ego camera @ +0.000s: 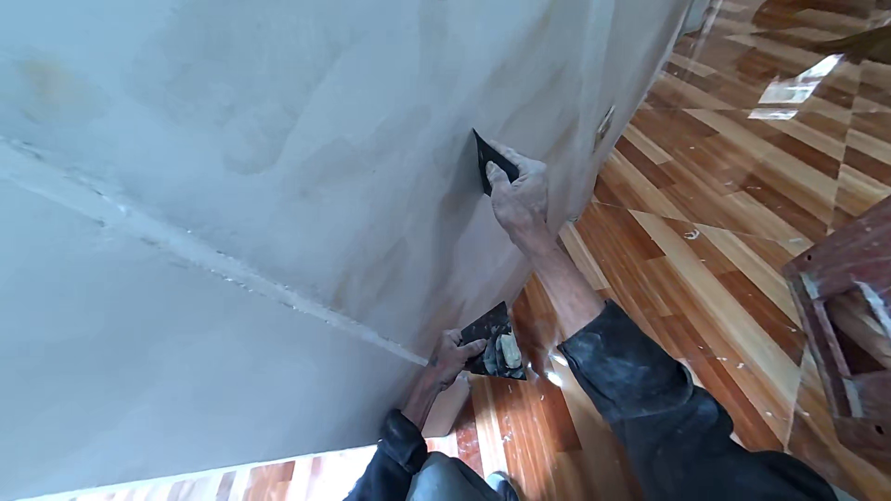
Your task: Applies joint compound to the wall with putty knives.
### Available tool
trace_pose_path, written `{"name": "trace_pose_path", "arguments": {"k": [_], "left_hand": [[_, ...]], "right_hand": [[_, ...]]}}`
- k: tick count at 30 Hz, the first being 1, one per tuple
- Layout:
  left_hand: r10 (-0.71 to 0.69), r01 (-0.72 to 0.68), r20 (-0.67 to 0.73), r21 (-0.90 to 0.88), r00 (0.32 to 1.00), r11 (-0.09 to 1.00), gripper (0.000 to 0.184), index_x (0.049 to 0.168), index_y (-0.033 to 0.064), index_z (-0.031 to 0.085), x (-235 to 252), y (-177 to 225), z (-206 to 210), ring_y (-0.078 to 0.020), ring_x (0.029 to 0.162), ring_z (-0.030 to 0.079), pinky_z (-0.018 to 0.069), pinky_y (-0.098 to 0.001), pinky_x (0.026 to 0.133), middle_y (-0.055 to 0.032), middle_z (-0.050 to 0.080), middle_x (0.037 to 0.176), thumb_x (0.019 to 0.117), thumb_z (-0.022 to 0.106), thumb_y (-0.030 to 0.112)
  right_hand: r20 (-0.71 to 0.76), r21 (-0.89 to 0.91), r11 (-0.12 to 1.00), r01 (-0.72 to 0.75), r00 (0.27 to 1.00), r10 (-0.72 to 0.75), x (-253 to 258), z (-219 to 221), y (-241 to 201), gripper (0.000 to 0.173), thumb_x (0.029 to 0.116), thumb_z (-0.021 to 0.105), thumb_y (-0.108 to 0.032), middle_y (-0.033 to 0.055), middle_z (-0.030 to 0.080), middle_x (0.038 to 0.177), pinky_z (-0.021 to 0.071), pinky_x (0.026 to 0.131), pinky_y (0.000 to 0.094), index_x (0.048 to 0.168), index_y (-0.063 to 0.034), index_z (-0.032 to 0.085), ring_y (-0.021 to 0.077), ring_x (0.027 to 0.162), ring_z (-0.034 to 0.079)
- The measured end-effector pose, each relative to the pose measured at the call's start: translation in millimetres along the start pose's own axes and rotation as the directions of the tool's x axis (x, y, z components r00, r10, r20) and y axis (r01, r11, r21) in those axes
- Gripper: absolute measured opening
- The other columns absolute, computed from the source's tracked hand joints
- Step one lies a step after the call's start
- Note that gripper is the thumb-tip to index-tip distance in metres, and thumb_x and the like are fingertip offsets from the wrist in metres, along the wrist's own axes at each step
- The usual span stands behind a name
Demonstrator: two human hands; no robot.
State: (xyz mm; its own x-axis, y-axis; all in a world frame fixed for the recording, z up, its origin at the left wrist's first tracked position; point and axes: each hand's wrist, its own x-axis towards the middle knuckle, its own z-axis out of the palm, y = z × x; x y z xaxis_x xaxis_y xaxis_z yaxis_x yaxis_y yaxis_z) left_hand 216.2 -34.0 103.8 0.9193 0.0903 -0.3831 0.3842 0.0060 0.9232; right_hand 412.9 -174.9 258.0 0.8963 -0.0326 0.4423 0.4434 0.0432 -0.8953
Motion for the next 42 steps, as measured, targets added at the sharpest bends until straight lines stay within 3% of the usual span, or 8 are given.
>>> {"name": "trace_pose_path", "arguments": {"k": [5, 9, 19, 27, 33, 36, 40, 42], "left_hand": [[0.009, -0.009, 0.013, -0.006, 1.0, 1.0, 0.012, 0.104, -0.004, 0.068, 1, -3, 1, -0.019, 0.077, 0.072, 0.0621, -0.0354, 0.072, -0.0124, 0.074, 0.09, 0.0962, 0.065, 0.005], [0.052, -0.052, -0.014, -0.002, 0.999, 0.999, 0.014, 0.105, -0.003, 0.068, 6, -1, 13, -0.0187, 0.078, 0.072, 0.0619, -0.035, 0.071, -0.0116, 0.074, 0.09, 0.0959, 0.064, 0.007], [0.153, -0.273, -0.318, -0.374, 0.936, 0.886, 0.017, 0.114, -0.0051, 0.06, -8, 40, 62, -0.0253, 0.084, 0.073, 0.0628, -0.0438, 0.077, -0.0164, 0.072, 0.095, 0.1034, 0.049, 0.002], [0.169, -0.314, -0.358, -0.398, 0.918, 0.862, 0.017, 0.114, 0.0019, 0.064, -2, 49, 84, -0.0227, 0.085, 0.072, 0.0616, -0.042, 0.078, -0.0133, 0.072, 0.097, 0.1043, 0.05, 0.003], [0.221, -0.36, -0.363, -0.38, 0.905, 0.852, 0.017, 0.113, 0.0041, 0.066, -2, 44, 83, -0.0204, 0.085, 0.072, 0.0616, -0.0402, 0.078, -0.011, 0.073, 0.097, 0.1039, 0.051, 0.004], [0.253, -0.393, -0.368, -0.379, 0.895, 0.838, 0.017, 0.114, 0.0051, 0.066, -2, 43, 81, -0.0207, 0.086, 0.072, 0.0616, -0.041, 0.079, -0.0108, 0.073, 0.097, 0.1042, 0.052, 0.007], [0.351, -0.487, -0.416, -0.285, 0.839, 0.826, 0.015, 0.11, 0.0045, 0.069, -1, 41, 80, -0.0195, 0.081, 0.073, 0.0627, -0.0396, 0.074, -0.0101, 0.074, 0.095, 0.102, 0.057, 0.006], [0.453, -0.556, -0.419, -0.164, 0.787, 0.815, 0.014, 0.108, 0.0043, 0.071, 0, 37, 80, -0.0191, 0.082, 0.073, 0.063, -0.04, 0.076, -0.0087, 0.074, 0.094, 0.1007, 0.059, 0.007]], "right_hand": [[0.123, -0.064, 0.981, 0.182, 0.977, -0.173, -61, 4, -23, 0.036, 0.1024, 0.056, -0.006, 0.0169, 0.072, 0.116, 0.057, 0.084, 0.0486, 0.137, -0.0086, 0.066, 0.0314, 0.099, 0.07], [0.189, 0.048, 0.97, 0.237, 0.952, -0.241, -67, -8, -21, 0.033, 0.0996, 0.059, -0.003, 0.0146, 0.074, 0.116, 0.0583, 0.087, 0.0386, 0.131, -0.0046, 0.07, 0.0222, 0.1, 0.072], [0.174, 0.198, 0.956, -0.218, 0.967, 0.185, -125, -99, 57, 0.032, 0.1075, 0.051, -0.026, 0.0026, 0.075, 0.108, 0.0592, 0.086, 0.0318, 0.121, -0.0069, 0.072, 0.007, 0.095, 0.071], [0.387, -0.014, 0.999, -0.038, 0.921, 0.041, -142, -120, 62, 0.036, 0.1084, 0.048, -0.023, 0.0068, 0.076, 0.113, 0.0578, 0.091, 0.0281, 0.132, -0.0057, 0.068, 0.0065, 0.098, 0.072], [0.556, -0.146, 0.989, -0.022, 0.825, 0.101, -136, -149, 67, 0.038, 0.1089, 0.045, -0.028, 0.0066, 0.076, 0.109, 0.0577, 0.093, 0.0359, 0.128, -0.0079, 0.071, 0.0108, 0.101, 0.072], [0.603, -0.224, 0.974, -0.015, 0.783, 0.151, -131, -165, 67, 0.036, 0.1079, 0.046, -0.027, 0.0059, 0.075, 0.093, 0.0566, 0.082, 0.0387, 0.115, -0.0074, 0.076, 0.0123, 0.087, 0.07], [0.323, -0.243, 0.947, -0.209, 0.903, 0.282, -127, -176, 63, 0.033, 0.1075, 0.05, -0.027, 0.0082, 0.07, 0.083, 0.0543, 0.069, 0.0429, 0.104, -0.0053, 0.076, 0.0173, 0.073, 0.066], [0.115, 0.051, 0.883, -0.466, 0.881, 0.458, -131, -162, 48, 0.029, 0.1068, 0.054, -0.028, 0.0039, 0.068, 0.084, 0.0541, 0.068, 0.0334, 0.103, -0.0058, 0.072, 0.0112, 0.073, 0.064]]}}
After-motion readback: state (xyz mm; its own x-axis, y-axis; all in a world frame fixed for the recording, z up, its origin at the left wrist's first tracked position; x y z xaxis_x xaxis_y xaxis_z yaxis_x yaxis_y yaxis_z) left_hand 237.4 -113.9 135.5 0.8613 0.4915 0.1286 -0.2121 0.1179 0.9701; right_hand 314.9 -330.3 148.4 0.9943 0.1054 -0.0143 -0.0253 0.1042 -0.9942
